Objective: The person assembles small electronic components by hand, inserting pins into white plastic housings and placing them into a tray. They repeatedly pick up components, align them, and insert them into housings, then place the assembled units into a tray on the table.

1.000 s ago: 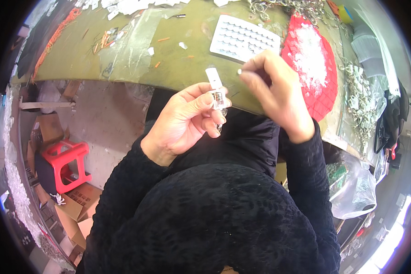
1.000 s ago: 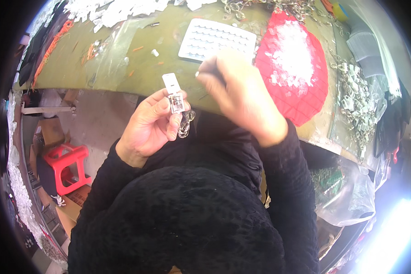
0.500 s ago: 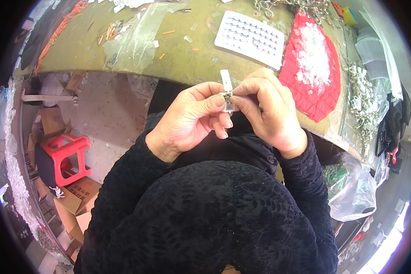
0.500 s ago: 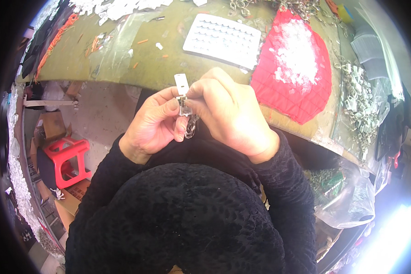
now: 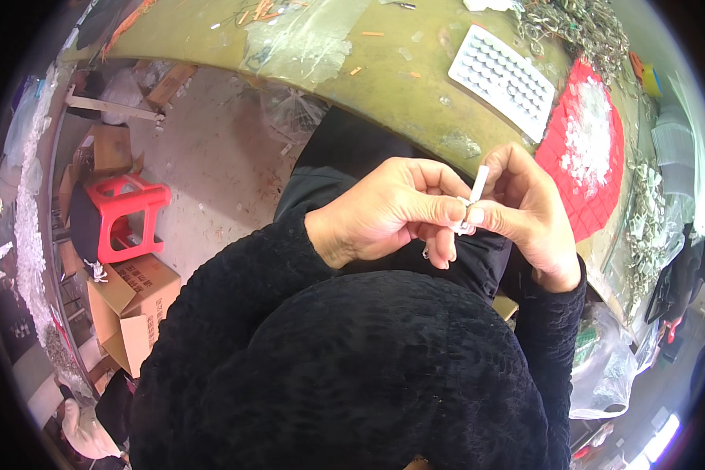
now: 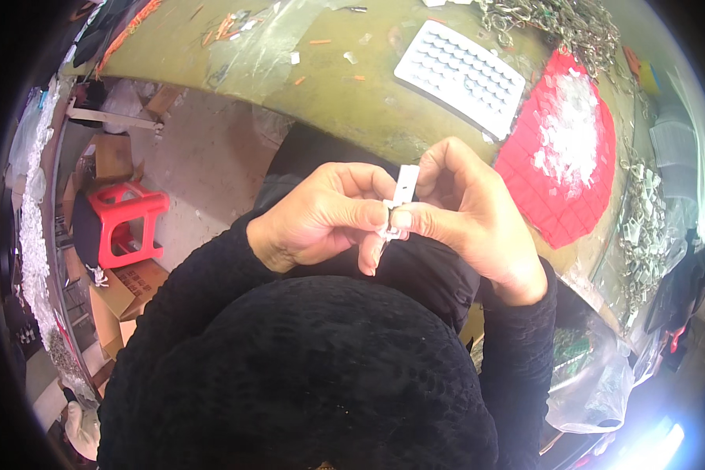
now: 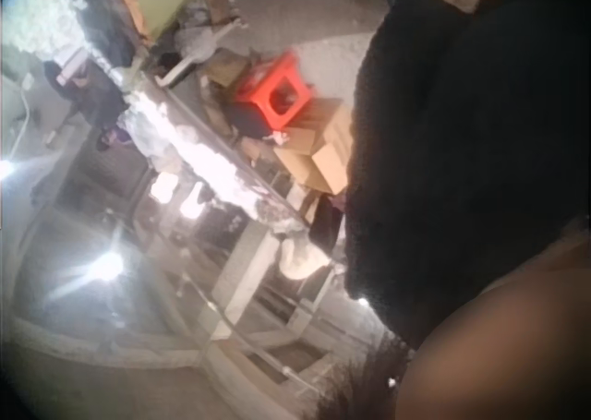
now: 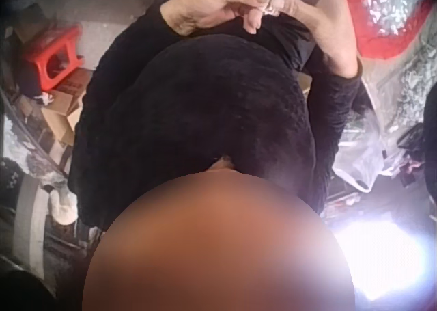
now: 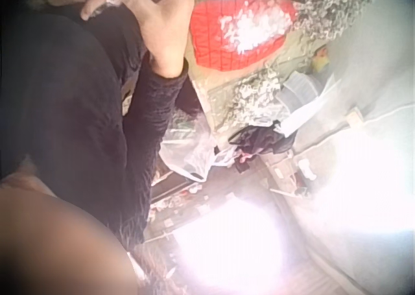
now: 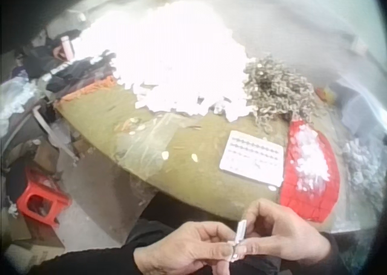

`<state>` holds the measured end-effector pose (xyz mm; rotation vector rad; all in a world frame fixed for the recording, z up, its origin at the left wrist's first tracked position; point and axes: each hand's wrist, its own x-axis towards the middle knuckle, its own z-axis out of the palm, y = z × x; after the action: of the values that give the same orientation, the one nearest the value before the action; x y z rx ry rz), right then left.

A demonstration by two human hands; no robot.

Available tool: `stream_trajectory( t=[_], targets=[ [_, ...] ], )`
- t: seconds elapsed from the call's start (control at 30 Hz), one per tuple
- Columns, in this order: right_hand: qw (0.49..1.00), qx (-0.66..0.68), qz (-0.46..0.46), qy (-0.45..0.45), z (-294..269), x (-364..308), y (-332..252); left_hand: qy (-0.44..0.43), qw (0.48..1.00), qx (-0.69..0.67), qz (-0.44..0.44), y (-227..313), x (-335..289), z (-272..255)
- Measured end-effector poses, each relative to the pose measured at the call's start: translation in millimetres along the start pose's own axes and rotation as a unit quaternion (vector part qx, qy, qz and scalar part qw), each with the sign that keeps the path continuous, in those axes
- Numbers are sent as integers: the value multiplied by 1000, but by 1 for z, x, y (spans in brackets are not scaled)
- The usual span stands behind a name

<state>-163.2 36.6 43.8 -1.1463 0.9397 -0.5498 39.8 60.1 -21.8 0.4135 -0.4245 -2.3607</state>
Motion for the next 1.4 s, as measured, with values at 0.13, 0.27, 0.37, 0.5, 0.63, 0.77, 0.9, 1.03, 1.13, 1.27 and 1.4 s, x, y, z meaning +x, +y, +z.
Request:
stream_trajectory(
  t=[0.13, 0.27, 0.37, 0.5, 0.63, 0.77, 0.9, 1.03, 1.13, 1.27, 1.4],
  targets=[
    [995, -50, 85, -30, -3, 2, -6, 22, 998, 27, -52, -1, -2, -3],
    [996, -61, -32, -64, -2, -2, -8, -8, 998, -19, -58, -6, 3, -6],
    [990, -139, -28, 9, 0, -8, -13, -1, 999, 1, -42, -6, 3, -7],
    [946, -277, -141, 91, 12, -12, -9, -6, 999, 34, -34, 1, -1, -3],
    [821, -422, -330, 198, 27, -13, 11, 16, 998, 64, -12, 7, -2, 2],
    [752, -454, -454, 150, 20, -9, 23, 47, 997, 59, 20, 2, -1, 5],
    [760, -474, -423, 139, 21, -10, 32, 64, 996, 41, 45, -6, 5, 0],
    [764, -494, -386, 155, 26, -12, 38, 46, 996, -52, 62, -11, 10, -3],
    [792, -467, -358, 164, 22, -11, 38, 118, 983, 102, 93, -12, 8, 3],
    [792, -462, -362, 167, 12, -14, 36, 113, 959, 236, 113, -7, 1, 14],
    [776, -468, -381, 186, 16, -18, 42, 143, 928, 327, 108, -9, 1, 20]
  ],
)
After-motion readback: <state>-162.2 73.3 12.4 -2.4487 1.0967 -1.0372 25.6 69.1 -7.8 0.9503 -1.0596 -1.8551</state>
